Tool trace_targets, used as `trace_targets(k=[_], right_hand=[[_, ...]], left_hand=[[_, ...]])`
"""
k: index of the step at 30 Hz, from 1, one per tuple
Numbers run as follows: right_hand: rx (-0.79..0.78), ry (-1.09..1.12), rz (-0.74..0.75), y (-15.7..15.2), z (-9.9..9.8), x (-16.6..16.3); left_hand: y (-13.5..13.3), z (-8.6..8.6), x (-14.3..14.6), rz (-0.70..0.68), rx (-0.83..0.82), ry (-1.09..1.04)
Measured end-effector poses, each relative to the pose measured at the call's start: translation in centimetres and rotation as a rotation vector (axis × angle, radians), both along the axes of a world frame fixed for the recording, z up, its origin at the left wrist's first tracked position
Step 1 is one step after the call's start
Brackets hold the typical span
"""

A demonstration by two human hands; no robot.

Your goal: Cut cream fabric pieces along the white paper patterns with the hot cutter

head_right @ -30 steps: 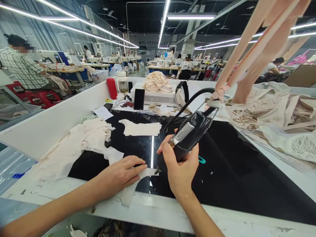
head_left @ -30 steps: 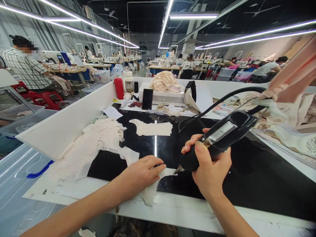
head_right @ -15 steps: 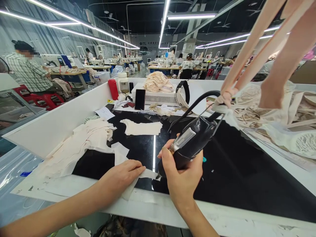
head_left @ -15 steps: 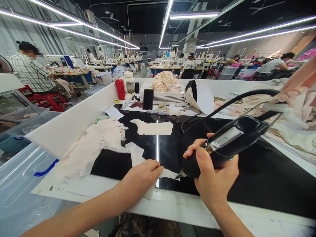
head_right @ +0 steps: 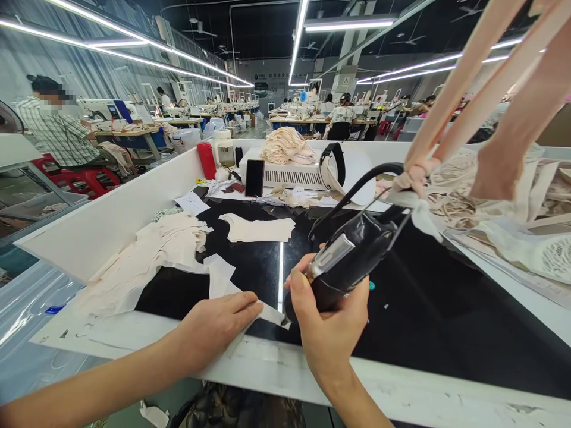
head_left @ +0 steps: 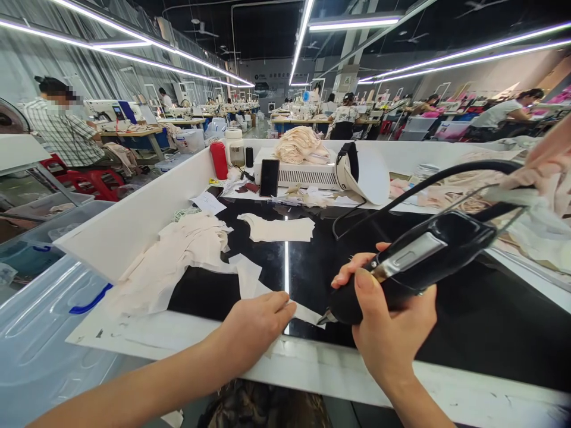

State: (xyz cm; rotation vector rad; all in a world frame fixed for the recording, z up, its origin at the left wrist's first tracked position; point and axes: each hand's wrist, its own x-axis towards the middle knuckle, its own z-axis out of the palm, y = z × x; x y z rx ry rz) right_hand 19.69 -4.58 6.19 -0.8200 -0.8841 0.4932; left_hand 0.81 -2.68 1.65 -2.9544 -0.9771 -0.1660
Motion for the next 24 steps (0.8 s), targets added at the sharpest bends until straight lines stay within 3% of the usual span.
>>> trace_targets(k=[11,17,24], right_hand=[[0.022,0.019,0.007,-0.4,-0.1,-0.3],[0.0,0.004,0.028,-0.3,0.3,-0.2],[0.037,0.051,0.076,2.1,0.9,-0.2]], left_hand=[[-1.8,0.8,1.9,0.052,0.029,0.09],[-2.2,-0.2,1.9,0.035,0.084,0.072],[-2.3,-1.3,1.7,0.017,0.159,-0.007]])
